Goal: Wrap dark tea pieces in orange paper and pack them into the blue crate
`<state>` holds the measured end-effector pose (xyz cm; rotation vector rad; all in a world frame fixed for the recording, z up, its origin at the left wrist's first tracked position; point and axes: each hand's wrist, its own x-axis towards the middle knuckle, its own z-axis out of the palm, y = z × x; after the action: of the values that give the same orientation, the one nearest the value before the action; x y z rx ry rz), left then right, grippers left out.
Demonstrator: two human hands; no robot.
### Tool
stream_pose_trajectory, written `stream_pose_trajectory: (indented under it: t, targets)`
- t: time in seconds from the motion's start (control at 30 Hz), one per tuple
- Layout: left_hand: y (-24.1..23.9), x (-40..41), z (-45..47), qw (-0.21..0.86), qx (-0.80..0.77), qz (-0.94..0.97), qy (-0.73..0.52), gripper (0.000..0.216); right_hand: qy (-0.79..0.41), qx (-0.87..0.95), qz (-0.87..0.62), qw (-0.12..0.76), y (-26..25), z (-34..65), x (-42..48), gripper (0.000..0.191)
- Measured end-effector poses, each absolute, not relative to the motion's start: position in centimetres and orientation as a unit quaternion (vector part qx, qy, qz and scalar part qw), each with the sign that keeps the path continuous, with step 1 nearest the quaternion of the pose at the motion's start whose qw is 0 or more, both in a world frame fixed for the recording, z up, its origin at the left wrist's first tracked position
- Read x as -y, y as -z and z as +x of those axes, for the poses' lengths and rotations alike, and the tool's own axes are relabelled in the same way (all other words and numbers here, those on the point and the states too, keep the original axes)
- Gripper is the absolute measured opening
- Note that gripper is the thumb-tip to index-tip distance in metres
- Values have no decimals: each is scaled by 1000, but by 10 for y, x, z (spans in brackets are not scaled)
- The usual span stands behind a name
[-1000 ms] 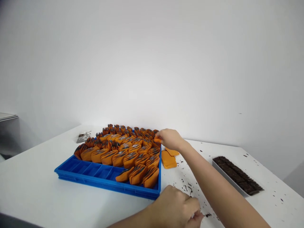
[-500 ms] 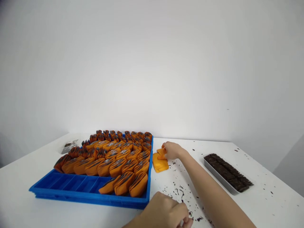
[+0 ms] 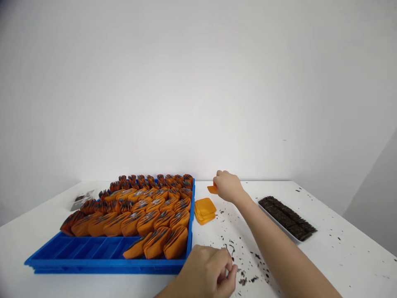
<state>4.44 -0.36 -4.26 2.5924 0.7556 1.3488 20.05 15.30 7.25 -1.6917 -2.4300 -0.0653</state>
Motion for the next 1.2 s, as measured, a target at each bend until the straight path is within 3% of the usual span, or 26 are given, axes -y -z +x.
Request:
stream_pose_trajectory:
  t: [0.13, 0.23, 0.33, 0.47, 0.53, 0.67, 0.93, 1.1, 1.2]
  targets:
    - [44, 8, 46, 79, -286, 823, -484, 30, 48, 832, -535, 141, -75, 212, -122, 20]
    - [40, 14, 48, 65, -348, 762, -543, 32, -4, 853, -456, 253, -59, 222, -96, 20]
    - [29, 16, 46, 55, -376, 678, -629, 38, -189, 835, -374, 356, -41, 232, -73, 32]
    - [19, 9, 42, 26, -382, 624, -681, 59, -457, 740, -303, 390, -25, 240, -53, 34]
    - [18, 6, 41, 64, -391, 625, -672, 54, -527, 706, -266, 392, -20, 240, -49, 32]
    - [16, 6, 44, 174, -335, 666, -643, 20, -602, 657, -217, 399, -14, 238, -50, 26]
    - [13, -5, 27, 156, -228, 787, -552, 32, -648, 638, -236, 343, -5, 249, -58, 34]
    - [19, -13, 22, 106, -227, 793, -556, 35, -560, 675, -275, 393, -13, 254, -67, 39]
    - [24, -13, 23, 103, -206, 798, -557, 30, -482, 729, -303, 380, -39, 262, -75, 39]
